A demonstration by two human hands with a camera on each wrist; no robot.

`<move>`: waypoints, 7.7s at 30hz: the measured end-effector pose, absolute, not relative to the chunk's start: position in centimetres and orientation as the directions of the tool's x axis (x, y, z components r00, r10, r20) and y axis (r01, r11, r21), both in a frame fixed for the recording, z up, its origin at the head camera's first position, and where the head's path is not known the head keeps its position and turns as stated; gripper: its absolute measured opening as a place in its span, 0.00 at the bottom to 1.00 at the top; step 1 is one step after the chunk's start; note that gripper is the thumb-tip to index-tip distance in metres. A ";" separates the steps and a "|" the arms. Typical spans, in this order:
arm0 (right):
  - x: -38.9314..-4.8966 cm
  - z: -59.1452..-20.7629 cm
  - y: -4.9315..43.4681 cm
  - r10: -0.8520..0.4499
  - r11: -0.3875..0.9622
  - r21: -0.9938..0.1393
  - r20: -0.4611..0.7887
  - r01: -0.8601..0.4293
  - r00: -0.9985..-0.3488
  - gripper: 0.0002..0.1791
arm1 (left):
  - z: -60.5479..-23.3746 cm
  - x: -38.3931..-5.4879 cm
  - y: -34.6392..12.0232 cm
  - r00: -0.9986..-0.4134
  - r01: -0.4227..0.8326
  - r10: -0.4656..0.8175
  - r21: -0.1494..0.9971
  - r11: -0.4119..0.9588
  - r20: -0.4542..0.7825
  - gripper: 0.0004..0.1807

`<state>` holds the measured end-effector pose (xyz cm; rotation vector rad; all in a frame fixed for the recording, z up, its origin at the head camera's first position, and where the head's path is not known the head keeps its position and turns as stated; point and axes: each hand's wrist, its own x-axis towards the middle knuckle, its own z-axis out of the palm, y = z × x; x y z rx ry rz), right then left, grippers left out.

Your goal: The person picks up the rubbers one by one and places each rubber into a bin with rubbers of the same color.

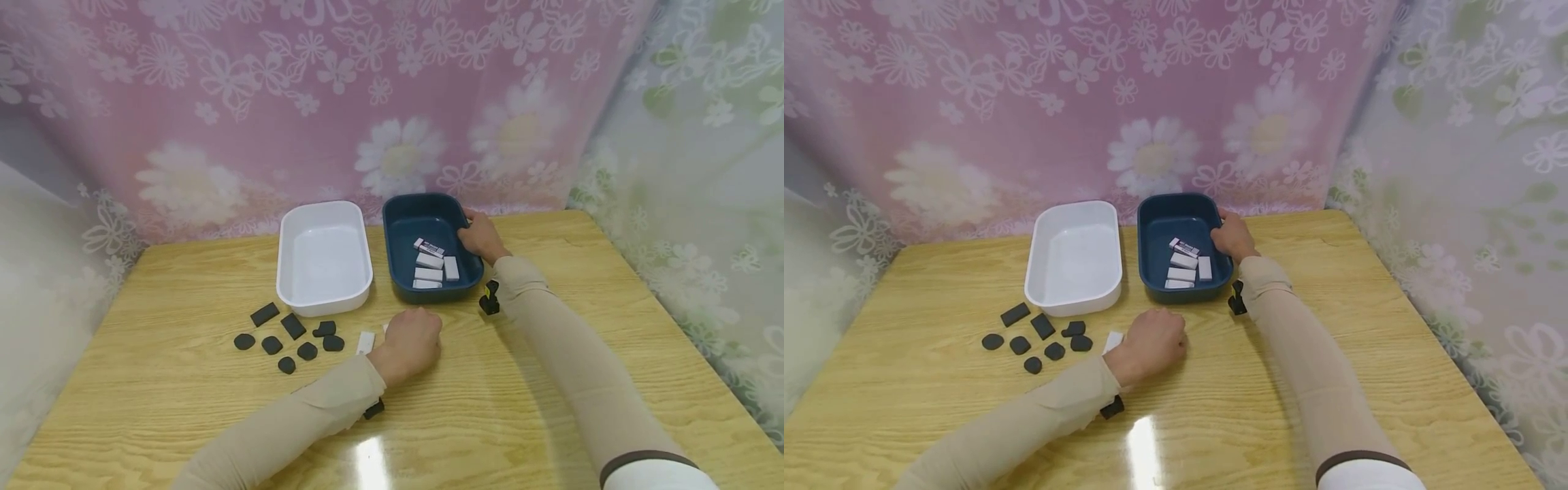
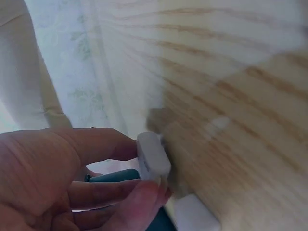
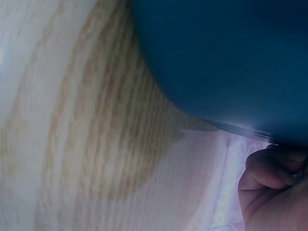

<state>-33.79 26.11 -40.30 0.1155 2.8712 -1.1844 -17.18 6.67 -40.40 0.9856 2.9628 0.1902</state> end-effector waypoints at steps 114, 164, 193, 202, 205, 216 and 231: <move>-33.6 -40.6 26.1 0.071 0.732 -0.674 -0.079 0.106 -0.994 0.34 | -40.2 -18.9 -0.9 -0.797 0.604 0.593 0.152 0.782 0.116 0.04; -31.2 -41.8 28.0 0.042 0.761 -0.645 -0.050 0.064 -0.998 0.33 | -42.2 -16.4 2.6 -0.835 0.549 0.540 0.102 0.830 0.102 0.13; -32.3 -41.1 27.5 0.046 0.736 -0.674 -0.042 0.062 -0.998 0.33 | -41.6 -17.6 2.4 -0.852 0.521 0.522 0.173 0.836 0.048 0.13; -32.2 -41.4 26.7 0.040 0.736 -0.675 -0.040 0.056 -0.998 0.33 | -41.2 -17.5 1.8 -0.873 0.480 0.488 0.234 0.845 0.030 0.16; -32.1 -41.4 26.9 0.044 0.734 -0.677 -0.037 0.057 -0.998 0.33 | -40.6 -17.5 1.6 -0.864 0.491 0.503 0.262 0.831 0.024 0.16; -32.3 -41.5 27.6 0.058 0.743 -0.665 -0.050 0.076 -0.997 0.33 | -34.6 -20.5 1.3 -0.882 0.466 0.462 0.315 0.827 0.093 0.12; -32.2 -41.4 27.3 0.058 0.734 -0.674 -0.051 0.077 -0.997 0.33 | -35.1 -27.2 4.6 -0.895 0.444 0.404 0.315 0.838 0.188 0.14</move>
